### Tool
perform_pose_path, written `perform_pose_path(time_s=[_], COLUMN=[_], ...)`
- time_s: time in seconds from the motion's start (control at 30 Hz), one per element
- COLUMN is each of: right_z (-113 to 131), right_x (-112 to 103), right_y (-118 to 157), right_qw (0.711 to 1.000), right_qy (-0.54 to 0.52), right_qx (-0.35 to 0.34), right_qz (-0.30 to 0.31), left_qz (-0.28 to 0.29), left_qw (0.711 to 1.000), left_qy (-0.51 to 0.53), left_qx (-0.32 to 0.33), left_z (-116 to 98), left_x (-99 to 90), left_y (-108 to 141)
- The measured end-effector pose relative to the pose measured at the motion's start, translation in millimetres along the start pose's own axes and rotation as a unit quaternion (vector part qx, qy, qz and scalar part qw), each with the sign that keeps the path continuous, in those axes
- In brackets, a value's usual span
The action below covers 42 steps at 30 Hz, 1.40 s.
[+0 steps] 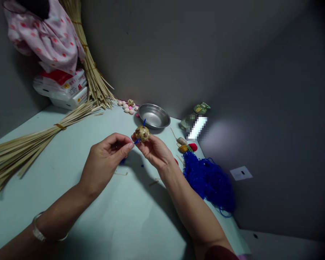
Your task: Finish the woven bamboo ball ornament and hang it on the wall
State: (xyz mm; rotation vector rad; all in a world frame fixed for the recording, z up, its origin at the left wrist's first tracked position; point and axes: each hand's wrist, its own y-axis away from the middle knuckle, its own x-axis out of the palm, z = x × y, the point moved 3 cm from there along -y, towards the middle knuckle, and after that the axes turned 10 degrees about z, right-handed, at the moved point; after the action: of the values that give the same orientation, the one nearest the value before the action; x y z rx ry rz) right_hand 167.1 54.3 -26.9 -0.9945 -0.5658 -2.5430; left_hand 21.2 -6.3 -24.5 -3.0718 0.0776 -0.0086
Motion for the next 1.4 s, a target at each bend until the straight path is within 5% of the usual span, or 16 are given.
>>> perform_pose_path(time_s=[0.13,0.27,0.43,0.77,1.1,1.17,1.2,1.27,1.4], right_z=[-3.7,-7.0,-6.9,-28.3,-27.5,2.1,25.5,77.1,149.8], right_x=[0.2,-4.0,-12.6,-17.1,-20.2,-39.4,-54.7,-94.1,-178.5], right_y=[-1.0,-3.0,-4.3,-10.3,-5.3,0.6,6.8,26.6,56.9], right_qw=[1.000,0.999,0.996,0.986,0.974,0.945,0.908,0.766,0.660], right_qy=[0.012,0.030,0.090,0.166,0.223,0.315,0.378,0.511,0.543], right_qx=[-0.005,-0.006,-0.006,0.002,-0.022,-0.083,-0.153,-0.242,-0.241], right_qz=[-0.007,-0.012,0.003,-0.027,-0.010,-0.037,-0.099,-0.307,-0.459], left_qz=[-0.020,-0.025,0.096,0.231,0.174,0.126,0.101,0.055,0.014], left_qw=[0.999,0.999,0.993,0.971,0.980,0.990,0.993,0.995,0.991], left_qy=[-0.006,0.012,0.065,0.002,-0.084,-0.038,-0.013,0.036,0.117], left_qx=[-0.049,0.019,0.017,-0.061,-0.038,-0.056,-0.064,-0.070,-0.063], left_z=[4.6,0.5,8.2,23.3,31.2,29.0,27.6,25.4,26.0], left_x=[-0.5,-4.3,-9.7,-12.9,-23.6,-28.1,-30.4,-33.9,-35.1], left_y=[2.0,-1.7,-10.7,-7.4,-6.9,-6.3,-6.0,-5.6,-4.5])
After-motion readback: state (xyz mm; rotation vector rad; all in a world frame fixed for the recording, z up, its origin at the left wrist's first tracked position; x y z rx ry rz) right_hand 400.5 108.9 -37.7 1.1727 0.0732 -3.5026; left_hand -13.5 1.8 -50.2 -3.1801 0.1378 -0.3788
